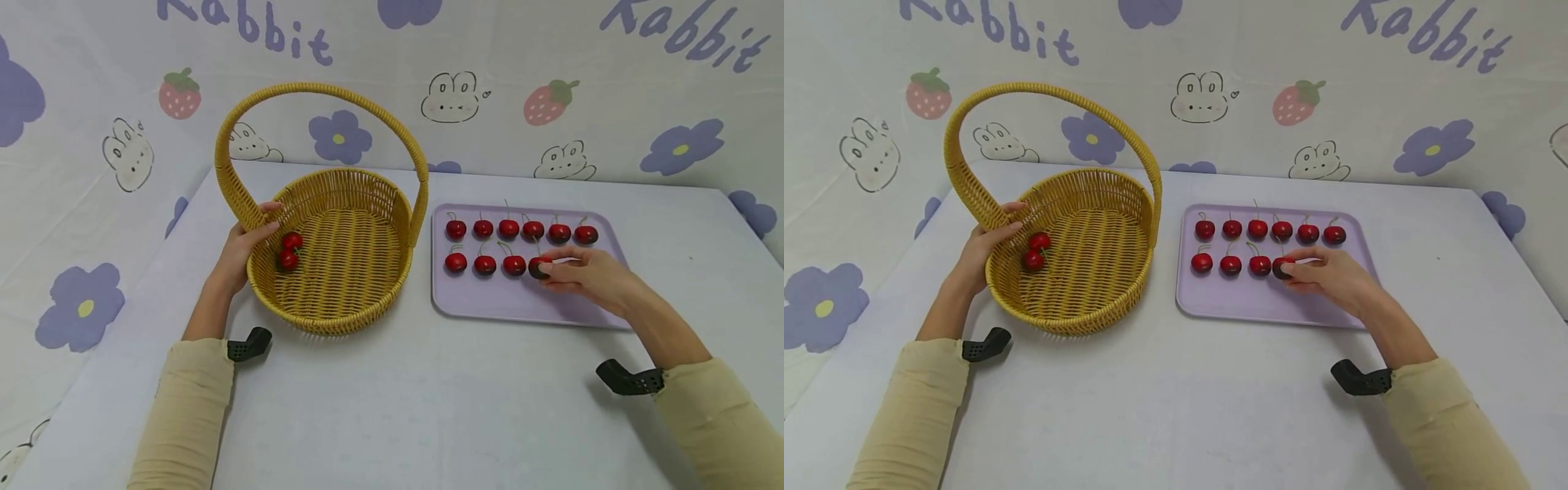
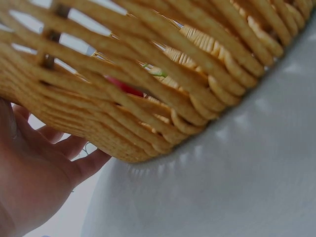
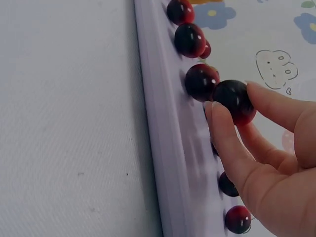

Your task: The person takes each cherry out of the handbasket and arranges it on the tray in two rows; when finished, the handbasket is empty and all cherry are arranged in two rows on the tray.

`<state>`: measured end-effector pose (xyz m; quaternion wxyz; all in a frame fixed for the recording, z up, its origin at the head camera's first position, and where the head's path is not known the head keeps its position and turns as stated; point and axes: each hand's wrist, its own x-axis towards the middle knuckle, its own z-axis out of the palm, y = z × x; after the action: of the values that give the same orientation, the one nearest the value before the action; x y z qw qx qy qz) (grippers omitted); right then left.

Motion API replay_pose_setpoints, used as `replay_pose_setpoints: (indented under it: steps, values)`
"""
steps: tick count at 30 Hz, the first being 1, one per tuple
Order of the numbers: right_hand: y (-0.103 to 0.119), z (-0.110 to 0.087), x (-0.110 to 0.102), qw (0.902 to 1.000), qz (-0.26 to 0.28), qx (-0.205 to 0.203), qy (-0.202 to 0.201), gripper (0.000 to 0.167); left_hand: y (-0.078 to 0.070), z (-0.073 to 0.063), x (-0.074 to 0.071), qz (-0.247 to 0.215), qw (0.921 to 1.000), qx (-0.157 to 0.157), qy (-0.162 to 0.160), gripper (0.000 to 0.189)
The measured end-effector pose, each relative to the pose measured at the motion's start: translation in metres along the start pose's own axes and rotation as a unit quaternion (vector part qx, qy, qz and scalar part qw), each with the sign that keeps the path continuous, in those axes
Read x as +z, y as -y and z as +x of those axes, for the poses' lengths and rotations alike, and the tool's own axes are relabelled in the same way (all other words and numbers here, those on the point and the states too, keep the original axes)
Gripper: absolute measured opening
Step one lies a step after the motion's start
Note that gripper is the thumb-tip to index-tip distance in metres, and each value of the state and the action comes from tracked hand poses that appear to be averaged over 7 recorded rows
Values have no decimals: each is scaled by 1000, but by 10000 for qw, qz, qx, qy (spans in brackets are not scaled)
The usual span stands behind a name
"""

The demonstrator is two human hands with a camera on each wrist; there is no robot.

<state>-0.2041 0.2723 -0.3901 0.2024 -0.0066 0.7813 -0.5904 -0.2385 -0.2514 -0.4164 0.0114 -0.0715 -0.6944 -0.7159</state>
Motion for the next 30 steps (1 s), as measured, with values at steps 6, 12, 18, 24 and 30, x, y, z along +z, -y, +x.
replay_pose_setpoints:
  steps: [6,12,18,24,30]
  values:
    - [-3,7,-2,9989,-295,247,-254,52,1,1,0,0,10000,16,-17,36]
    - [-4,11,-2,9975,-514,370,-326,58,1,2,0,-9,10000,11,-19,36]
    - [-4,12,-3,9968,-594,414,-333,57,1,2,0,9,10000,10,-35,36]
    - [-5,13,-1,9971,-566,393,-326,56,1,2,1,-20,10000,-11,-45,36]
    - [-5,14,-2,9927,-1062,398,-403,58,1,2,1,-42,10000,-26,-74,35]
